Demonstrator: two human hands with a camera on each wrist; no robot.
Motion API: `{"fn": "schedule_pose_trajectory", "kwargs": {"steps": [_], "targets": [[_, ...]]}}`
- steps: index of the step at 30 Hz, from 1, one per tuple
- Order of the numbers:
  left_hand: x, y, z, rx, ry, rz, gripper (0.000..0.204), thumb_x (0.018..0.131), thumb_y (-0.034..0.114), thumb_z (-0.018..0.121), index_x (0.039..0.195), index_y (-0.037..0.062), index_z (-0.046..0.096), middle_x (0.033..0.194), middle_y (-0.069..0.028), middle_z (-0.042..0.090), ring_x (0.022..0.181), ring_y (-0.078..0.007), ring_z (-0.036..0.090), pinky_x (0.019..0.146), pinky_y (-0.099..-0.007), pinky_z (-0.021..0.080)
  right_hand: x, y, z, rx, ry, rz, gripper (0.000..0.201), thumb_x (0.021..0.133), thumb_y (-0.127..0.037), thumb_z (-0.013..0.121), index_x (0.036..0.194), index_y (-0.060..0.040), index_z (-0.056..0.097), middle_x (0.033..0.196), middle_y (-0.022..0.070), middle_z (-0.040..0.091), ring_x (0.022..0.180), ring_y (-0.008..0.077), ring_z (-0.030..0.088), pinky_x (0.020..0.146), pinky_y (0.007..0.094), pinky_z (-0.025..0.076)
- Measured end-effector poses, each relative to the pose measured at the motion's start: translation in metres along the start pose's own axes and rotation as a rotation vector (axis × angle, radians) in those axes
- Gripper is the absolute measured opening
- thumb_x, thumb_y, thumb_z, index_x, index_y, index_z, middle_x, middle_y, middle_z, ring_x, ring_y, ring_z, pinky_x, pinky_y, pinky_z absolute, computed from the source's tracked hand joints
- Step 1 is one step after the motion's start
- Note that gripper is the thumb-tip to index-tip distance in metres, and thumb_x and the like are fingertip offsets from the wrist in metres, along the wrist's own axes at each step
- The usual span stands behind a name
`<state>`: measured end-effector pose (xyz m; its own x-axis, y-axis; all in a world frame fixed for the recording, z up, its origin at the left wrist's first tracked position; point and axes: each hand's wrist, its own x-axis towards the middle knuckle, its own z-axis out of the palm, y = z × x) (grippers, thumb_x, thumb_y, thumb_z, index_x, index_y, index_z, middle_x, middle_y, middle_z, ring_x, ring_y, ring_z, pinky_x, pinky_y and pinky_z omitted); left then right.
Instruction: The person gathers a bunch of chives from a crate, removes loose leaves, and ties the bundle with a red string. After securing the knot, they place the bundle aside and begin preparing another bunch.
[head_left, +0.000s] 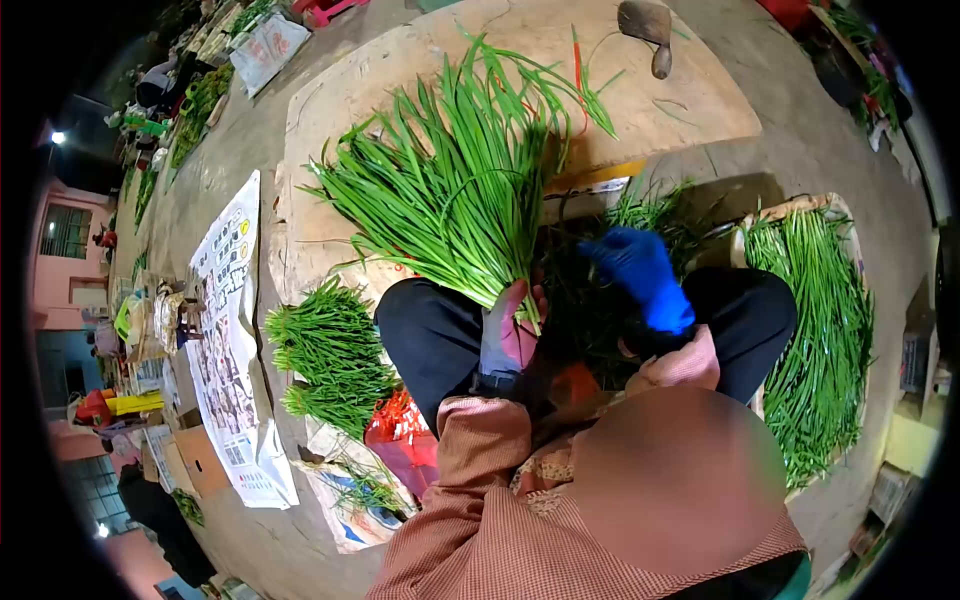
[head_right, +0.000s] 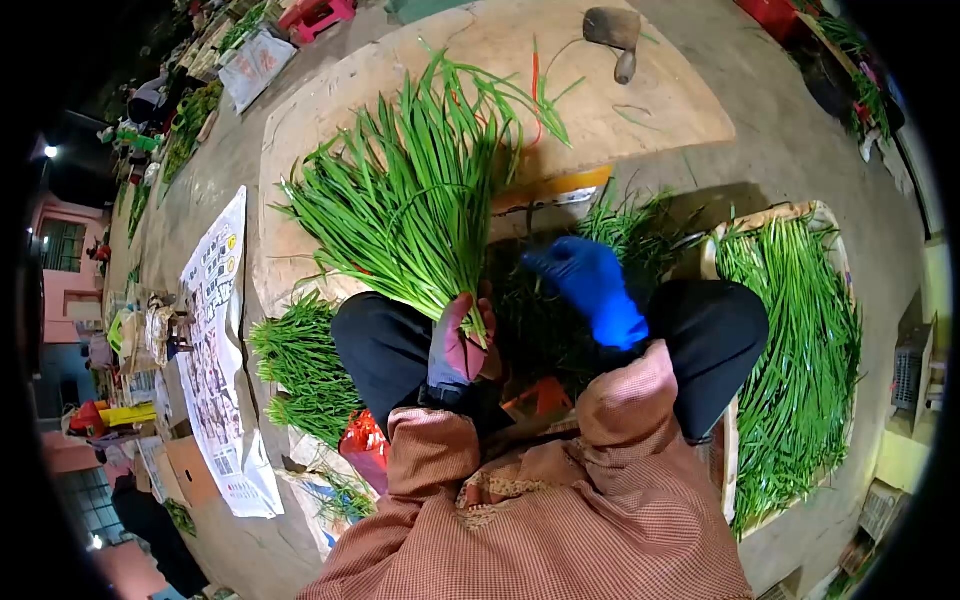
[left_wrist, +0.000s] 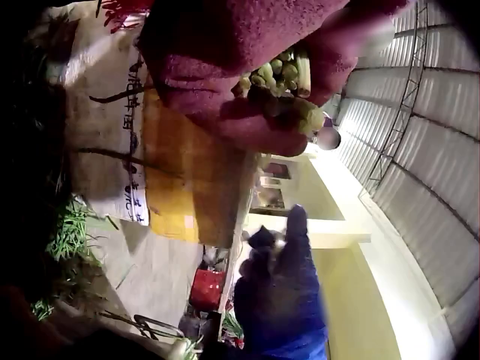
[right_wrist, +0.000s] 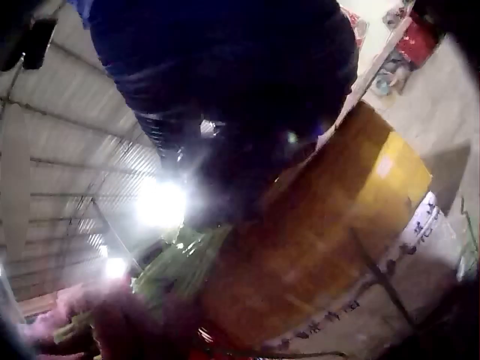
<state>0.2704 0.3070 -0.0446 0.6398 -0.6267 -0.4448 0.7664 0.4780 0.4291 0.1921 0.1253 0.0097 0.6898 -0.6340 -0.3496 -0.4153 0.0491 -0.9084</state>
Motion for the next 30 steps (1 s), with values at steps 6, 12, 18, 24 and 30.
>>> {"fn": "schedule_pose_trajectory", "kwargs": {"steps": [6,12,18,24,30], "targets": [[0.005,-0.015,-0.008,0.441,0.142,0.295,0.019,0.078,-0.003,0.055,0.098,-0.0015,0.053,0.083,-0.011,0.059,0.066,-0.0173,0.059,0.054,-0.0291,0.049,0.001,-0.002,0.07,-0.429,-0.093,-0.431,0.057,0.063,-0.042,0.074,0.099,-0.0003,0.06,0.086,0.0192,0.063,0.077,0.0323,0.062,0.069,0.0358,0.048],[0.005,-0.014,-0.01,0.688,0.084,0.341,0.01,0.076,-0.001,0.057,0.085,-0.0017,0.055,0.069,-0.0038,0.057,0.057,-0.0124,0.054,0.048,-0.0252,0.043,0.011,-0.005,0.083,-0.504,-0.175,-0.319,0.057,0.064,-0.05,0.069,0.096,-0.0034,0.06,0.087,0.0214,0.062,0.083,0.0358,0.06,0.074,0.0403,0.047],[-0.006,-0.001,0.003,0.309,-0.008,0.191,0.023,0.078,0.001,0.059,0.1,0.0021,0.052,0.087,-0.0051,0.057,0.07,-0.0126,0.055,0.06,-0.0248,0.046,0.022,0.015,0.079,-0.272,-0.154,-0.334,0.044,0.071,-0.029,0.06,0.105,-0.0004,0.057,0.086,0.0226,0.06,0.081,0.0368,0.059,0.072,0.0387,0.047],[-0.009,-0.003,-0.009,0.06,-0.138,0.072,0.027,0.091,0.019,0.044,0.111,0.0005,0.048,0.103,-0.0128,0.056,0.091,-0.0231,0.056,0.076,-0.0358,0.047,0.013,0.011,0.075,0.111,-0.222,-0.174,0.031,0.08,-0.018,0.058,0.105,0.0007,0.057,0.073,0.0116,0.063,0.057,0.0171,0.059,0.054,0.0284,0.046],[-0.005,0.003,-0.01,0.13,0.032,-0.205,0.018,0.087,0.016,0.052,0.1,0.0038,0.05,0.097,-0.0108,0.057,0.081,-0.0242,0.057,0.064,-0.035,0.048,0.014,0.015,0.073,0.14,-0.24,-0.086,0.031,0.081,-0.019,0.061,0.104,0.0019,0.058,0.072,0.0086,0.063,0.055,0.0135,0.057,0.052,0.027,0.046]]}}
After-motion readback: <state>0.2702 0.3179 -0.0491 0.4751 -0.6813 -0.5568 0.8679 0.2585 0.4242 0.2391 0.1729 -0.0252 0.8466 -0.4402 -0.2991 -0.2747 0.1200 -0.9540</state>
